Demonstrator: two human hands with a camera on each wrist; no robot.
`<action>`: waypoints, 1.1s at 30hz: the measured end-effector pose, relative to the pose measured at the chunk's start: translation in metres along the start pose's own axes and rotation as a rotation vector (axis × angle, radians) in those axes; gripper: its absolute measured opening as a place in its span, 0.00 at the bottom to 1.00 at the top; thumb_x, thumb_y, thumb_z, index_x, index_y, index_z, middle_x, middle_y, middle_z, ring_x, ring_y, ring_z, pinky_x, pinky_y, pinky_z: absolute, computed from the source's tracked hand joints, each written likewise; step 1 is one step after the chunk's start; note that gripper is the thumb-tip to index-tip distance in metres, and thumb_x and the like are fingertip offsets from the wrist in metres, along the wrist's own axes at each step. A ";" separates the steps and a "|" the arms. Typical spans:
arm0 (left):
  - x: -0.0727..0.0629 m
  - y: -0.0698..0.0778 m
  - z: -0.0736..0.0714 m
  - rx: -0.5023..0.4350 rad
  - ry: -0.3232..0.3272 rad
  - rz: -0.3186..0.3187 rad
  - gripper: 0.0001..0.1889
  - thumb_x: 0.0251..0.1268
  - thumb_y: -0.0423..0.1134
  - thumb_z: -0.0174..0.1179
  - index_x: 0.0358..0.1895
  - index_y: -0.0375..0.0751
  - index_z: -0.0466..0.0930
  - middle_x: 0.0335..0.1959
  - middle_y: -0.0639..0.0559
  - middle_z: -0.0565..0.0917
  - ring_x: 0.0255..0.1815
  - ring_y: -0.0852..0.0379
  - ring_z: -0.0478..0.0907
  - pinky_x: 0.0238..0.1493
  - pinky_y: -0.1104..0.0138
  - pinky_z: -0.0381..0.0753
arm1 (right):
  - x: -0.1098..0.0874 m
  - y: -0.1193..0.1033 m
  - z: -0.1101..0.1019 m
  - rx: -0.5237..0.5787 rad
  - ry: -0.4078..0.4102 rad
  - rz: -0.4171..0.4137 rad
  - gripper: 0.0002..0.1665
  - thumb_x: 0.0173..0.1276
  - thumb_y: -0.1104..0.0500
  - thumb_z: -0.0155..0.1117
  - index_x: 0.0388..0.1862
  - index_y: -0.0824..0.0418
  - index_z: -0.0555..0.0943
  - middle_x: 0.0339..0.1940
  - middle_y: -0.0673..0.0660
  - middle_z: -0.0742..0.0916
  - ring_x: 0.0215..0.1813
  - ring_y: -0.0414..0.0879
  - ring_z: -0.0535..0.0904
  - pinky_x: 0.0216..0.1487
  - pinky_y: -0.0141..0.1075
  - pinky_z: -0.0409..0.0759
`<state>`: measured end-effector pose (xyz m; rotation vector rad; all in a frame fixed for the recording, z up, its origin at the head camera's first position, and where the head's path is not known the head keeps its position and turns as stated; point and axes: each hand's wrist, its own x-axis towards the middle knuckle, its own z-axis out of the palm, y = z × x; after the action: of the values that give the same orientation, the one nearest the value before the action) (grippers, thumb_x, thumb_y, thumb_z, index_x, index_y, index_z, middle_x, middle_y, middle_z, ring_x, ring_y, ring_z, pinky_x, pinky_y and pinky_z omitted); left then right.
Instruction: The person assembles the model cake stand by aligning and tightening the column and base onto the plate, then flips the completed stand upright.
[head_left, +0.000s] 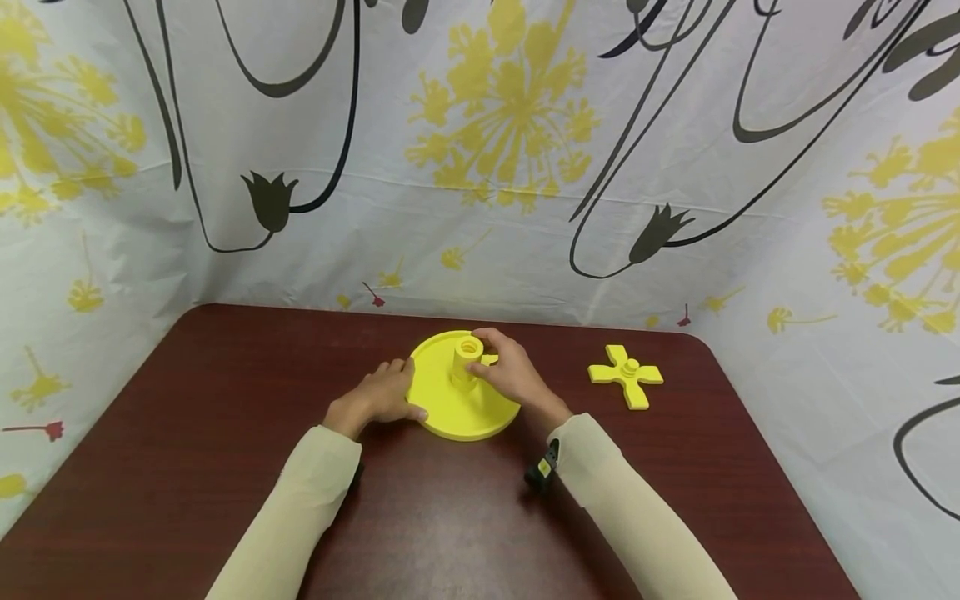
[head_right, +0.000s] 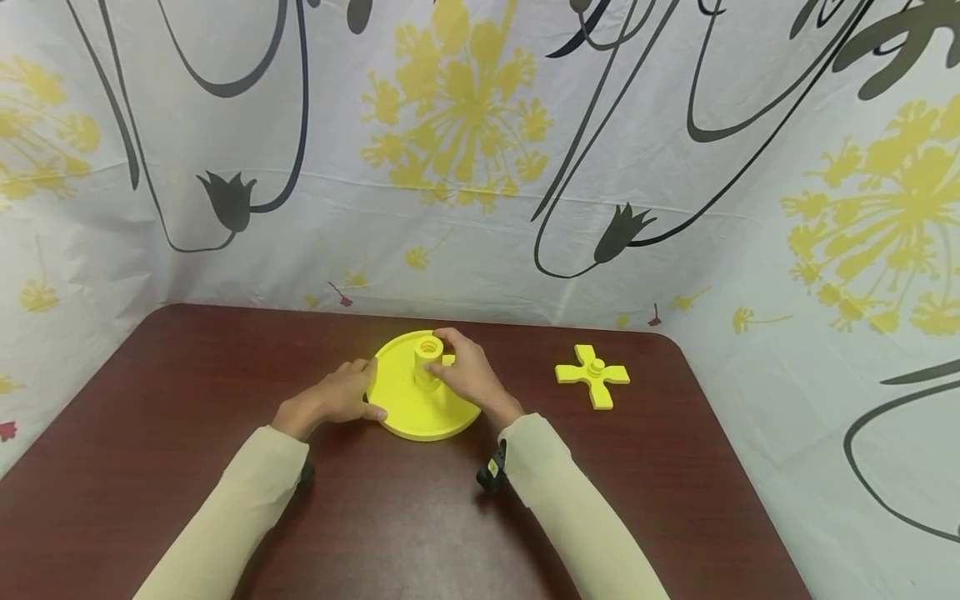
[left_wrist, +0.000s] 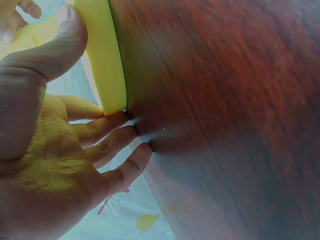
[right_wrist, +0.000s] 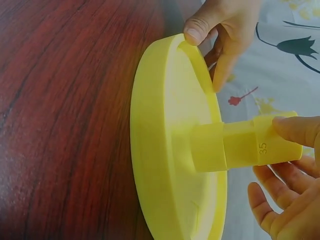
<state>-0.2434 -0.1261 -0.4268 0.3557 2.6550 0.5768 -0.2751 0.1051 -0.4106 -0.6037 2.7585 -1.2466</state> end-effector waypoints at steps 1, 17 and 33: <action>0.000 0.000 0.000 -0.001 0.001 0.001 0.53 0.65 0.53 0.65 0.78 0.28 0.42 0.77 0.30 0.52 0.77 0.34 0.50 0.72 0.42 0.55 | 0.000 0.000 0.001 -0.002 0.007 0.001 0.33 0.65 0.62 0.71 0.67 0.64 0.72 0.60 0.61 0.82 0.60 0.56 0.79 0.59 0.49 0.78; 0.000 0.000 0.000 0.006 0.008 0.011 0.52 0.65 0.54 0.65 0.78 0.27 0.42 0.77 0.31 0.53 0.76 0.34 0.51 0.72 0.42 0.56 | 0.002 -0.001 0.007 -0.002 0.063 0.090 0.29 0.62 0.58 0.75 0.60 0.61 0.75 0.56 0.60 0.83 0.57 0.56 0.80 0.56 0.45 0.80; 0.000 -0.001 0.000 -0.001 -0.002 0.001 0.53 0.65 0.54 0.65 0.78 0.29 0.41 0.78 0.32 0.52 0.77 0.35 0.51 0.72 0.43 0.56 | 0.000 -0.001 -0.001 0.014 -0.031 0.002 0.33 0.67 0.63 0.69 0.69 0.64 0.70 0.61 0.61 0.81 0.63 0.57 0.77 0.61 0.51 0.76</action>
<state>-0.2441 -0.1268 -0.4272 0.3567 2.6522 0.5778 -0.2752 0.1048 -0.4090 -0.6138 2.7225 -1.2436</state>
